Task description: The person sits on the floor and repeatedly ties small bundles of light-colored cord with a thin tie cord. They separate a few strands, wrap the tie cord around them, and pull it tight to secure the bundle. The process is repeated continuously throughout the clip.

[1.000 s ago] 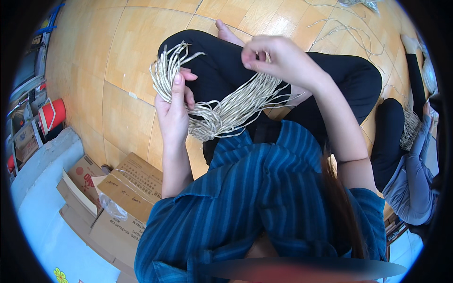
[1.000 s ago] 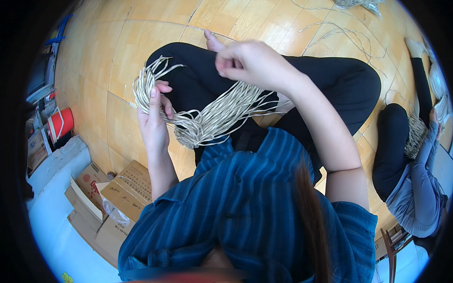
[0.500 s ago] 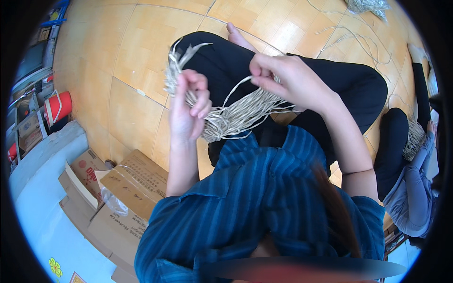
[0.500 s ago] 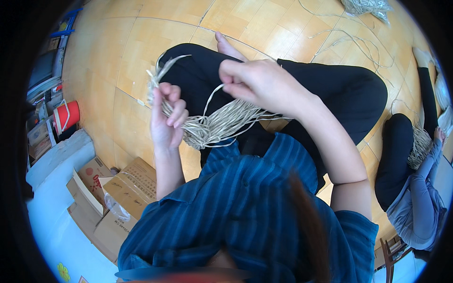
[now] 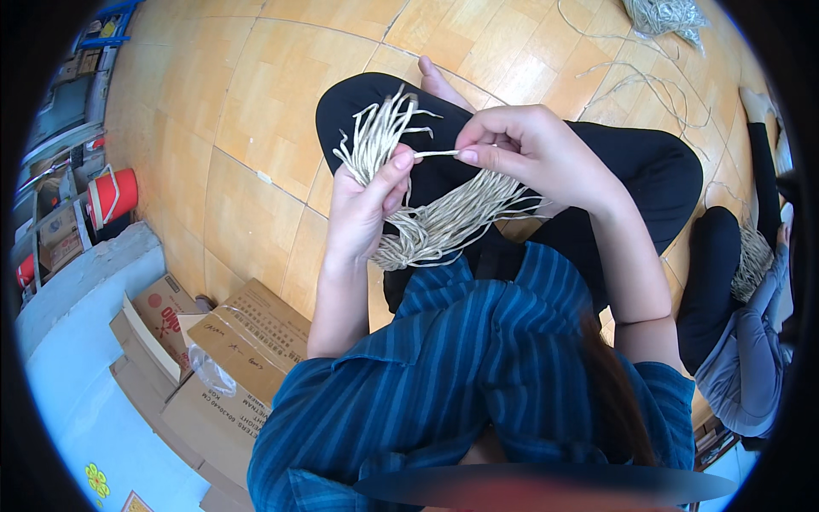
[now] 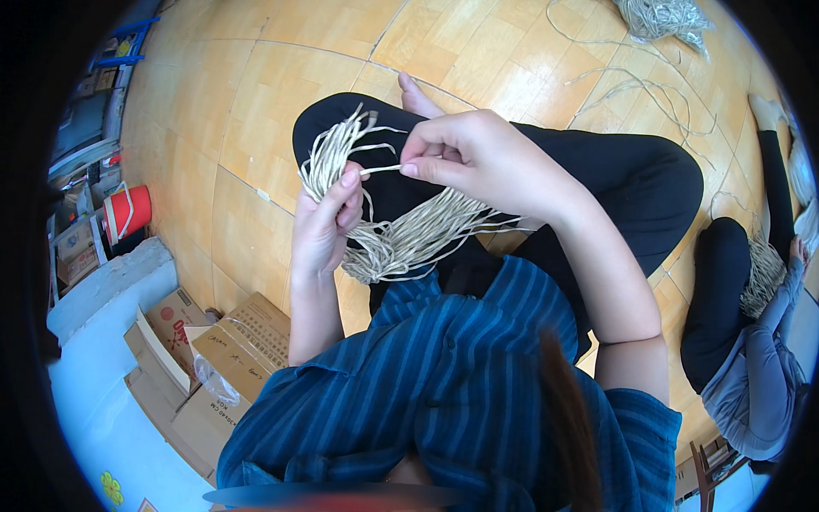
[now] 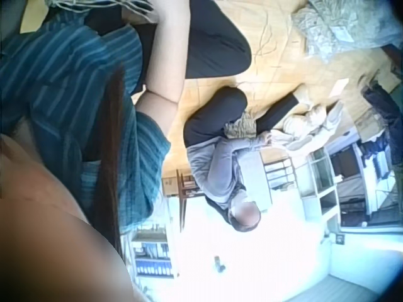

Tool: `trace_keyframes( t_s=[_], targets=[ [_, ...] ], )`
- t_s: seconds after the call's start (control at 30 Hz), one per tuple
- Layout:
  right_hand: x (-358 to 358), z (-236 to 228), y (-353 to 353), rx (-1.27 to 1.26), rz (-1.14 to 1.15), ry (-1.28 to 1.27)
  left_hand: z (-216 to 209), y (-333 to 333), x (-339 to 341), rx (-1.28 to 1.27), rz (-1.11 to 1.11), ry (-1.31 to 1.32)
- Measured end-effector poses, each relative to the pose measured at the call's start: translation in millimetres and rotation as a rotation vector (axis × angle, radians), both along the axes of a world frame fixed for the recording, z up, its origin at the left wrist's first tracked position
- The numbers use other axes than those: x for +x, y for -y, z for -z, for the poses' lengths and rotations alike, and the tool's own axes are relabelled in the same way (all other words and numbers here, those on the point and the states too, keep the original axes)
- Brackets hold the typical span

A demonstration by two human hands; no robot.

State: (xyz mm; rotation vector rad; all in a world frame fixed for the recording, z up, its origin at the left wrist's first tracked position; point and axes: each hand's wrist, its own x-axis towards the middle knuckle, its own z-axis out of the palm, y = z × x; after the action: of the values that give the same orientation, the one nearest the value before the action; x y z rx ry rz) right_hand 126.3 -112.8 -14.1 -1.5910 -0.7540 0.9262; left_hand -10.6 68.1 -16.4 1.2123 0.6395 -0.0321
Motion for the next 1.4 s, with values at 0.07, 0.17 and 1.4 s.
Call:
trace_keyframes(
  t_s=[0.07, 0.17, 1.4],
  targets=[
    [-0.7, 2.5, 1.3, -0.006, 0.009, -0.064, 1.2, -1.7, -0.8, 0.023, 0.008, -0.002],
    [-1.1, -0.4, 1.9, -0.019, 0.055, -0.099, 1.3, -2.8, 0.6, 0.027, -0.034, 0.061],
    [-54.7, 30.3, -12.9, 0.469, 0.203, -1.172, 8.7, 25.2, -3.6, -0.615, -0.006, 0.092]
  ],
)
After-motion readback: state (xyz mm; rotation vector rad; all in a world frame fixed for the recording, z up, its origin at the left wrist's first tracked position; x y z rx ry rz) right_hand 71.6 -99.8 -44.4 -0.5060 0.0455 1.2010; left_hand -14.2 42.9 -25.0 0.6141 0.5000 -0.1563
